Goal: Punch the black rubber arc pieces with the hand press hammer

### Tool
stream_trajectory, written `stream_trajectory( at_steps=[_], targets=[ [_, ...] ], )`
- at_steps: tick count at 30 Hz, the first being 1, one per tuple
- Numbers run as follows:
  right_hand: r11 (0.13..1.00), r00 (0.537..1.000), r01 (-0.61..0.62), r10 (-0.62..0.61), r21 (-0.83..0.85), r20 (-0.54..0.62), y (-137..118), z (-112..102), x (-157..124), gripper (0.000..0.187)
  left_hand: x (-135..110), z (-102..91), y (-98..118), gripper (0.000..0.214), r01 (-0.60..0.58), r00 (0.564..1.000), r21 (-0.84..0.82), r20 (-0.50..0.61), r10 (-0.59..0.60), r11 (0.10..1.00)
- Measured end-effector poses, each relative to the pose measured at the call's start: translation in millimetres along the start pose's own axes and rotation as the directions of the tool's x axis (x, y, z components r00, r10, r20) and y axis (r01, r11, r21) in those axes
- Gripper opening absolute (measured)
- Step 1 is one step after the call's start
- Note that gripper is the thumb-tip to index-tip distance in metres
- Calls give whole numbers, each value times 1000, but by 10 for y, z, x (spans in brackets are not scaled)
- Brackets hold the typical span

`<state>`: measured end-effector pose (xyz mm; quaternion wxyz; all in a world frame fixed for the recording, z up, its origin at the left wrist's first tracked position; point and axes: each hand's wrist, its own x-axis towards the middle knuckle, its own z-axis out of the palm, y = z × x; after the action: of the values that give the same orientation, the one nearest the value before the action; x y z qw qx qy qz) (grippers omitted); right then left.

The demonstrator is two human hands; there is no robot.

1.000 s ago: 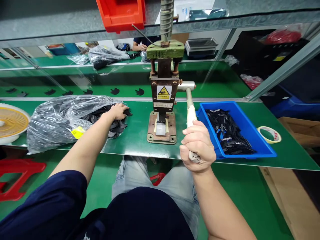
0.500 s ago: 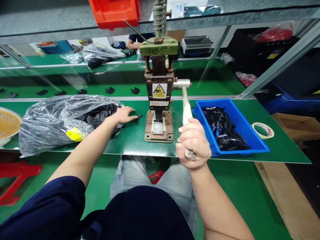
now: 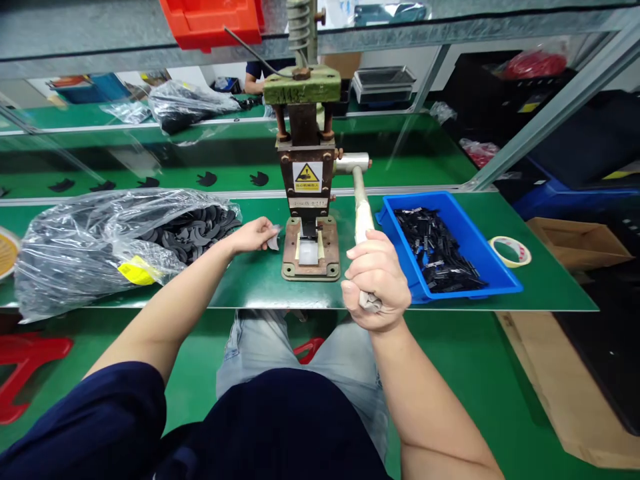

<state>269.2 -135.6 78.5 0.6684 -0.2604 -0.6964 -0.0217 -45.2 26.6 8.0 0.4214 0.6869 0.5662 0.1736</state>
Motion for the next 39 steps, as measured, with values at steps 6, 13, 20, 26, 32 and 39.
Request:
stream_trajectory(
  at_steps=[6,13,20,26,32,39],
  targets=[
    [1000,1000,-5,5,8,7,-10,-10,-8,15,-102,278,354,30,24,1000,-513,26,-12,858],
    [1000,1000,3,-3,-3,25,-6,-18,-11,18,-79,480,510,32,107,988,-497,147,-38,861],
    [999,999,45,-45,4,-3,2,13,6,19,36,534,540,37,150,983,-417,157,-92,897],
    [1000,999,-1,1,15,-34,-2,31,-23,19,143,532,596,29,205,972,-327,180,-152,923],
    [1000,1000,-21,21,-9,-19,3,5,-23,18,168,567,683,27,228,968,-345,181,-174,911],
    [998,998,62,-63,7,27,105,-52,20,13,-389,623,612,14,-39,999,-365,14,47,930]
  ],
)
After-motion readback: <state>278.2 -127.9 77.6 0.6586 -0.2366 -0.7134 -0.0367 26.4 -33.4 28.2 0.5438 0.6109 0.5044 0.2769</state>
